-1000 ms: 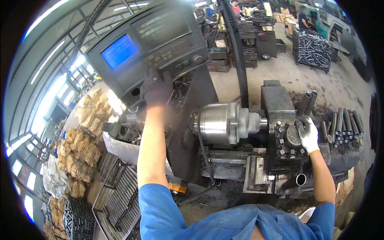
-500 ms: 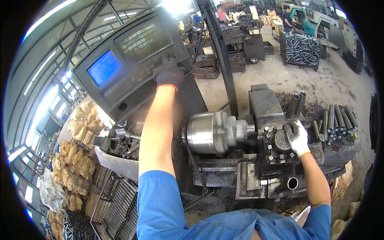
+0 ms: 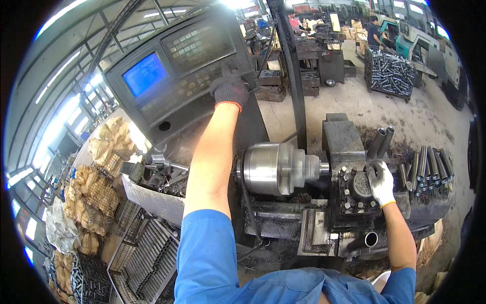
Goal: The person operates a CNC lathe in a workshop, loading cylindrical metal workpieces into the chuck, adjusting the tool post, and interacting with the machine's control panel. The person repeatedly cycles through loading, machining, and unloading steps while monitoring the digital display.
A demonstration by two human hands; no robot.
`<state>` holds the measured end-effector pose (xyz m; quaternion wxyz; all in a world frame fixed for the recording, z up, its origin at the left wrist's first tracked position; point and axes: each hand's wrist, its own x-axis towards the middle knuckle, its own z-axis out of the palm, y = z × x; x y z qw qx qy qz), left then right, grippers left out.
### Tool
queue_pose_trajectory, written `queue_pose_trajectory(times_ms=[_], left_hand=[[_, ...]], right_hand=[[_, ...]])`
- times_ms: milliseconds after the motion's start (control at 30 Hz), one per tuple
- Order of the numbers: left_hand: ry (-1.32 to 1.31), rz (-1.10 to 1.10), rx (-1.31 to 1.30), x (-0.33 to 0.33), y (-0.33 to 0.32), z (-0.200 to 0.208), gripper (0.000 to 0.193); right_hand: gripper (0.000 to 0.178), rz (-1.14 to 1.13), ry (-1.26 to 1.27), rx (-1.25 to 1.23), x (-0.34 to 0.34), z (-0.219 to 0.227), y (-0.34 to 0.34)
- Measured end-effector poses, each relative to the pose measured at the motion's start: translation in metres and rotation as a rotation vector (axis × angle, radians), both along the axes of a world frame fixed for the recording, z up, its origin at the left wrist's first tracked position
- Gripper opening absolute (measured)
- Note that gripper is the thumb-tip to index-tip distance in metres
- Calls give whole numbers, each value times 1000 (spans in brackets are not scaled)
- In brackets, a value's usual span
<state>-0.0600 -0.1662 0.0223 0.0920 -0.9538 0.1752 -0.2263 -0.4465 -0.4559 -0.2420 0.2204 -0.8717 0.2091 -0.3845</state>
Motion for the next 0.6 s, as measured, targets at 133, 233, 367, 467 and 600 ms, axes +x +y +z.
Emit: queue_pose_trajectory(times_ms=[133,233,367,467,600], left_hand=[[-12,-26,-50,-10,2,5,66],[-18,10,-107,-13,3,3,70],[-44,-10,-79,-5,4,-1,70],[-32,-26,-66,-13,0,1,69],[-24,1,-84,7,0,-2,68]], right_hand=[[13,13,-14,-18,0,1,1],[13,22,-32,-32,1,-3,-2],[12,32,-32,-25,1,-3,-2],[12,27,-40,-20,-2,-2,-2],[12,21,-39,-2,1,-1,1]])
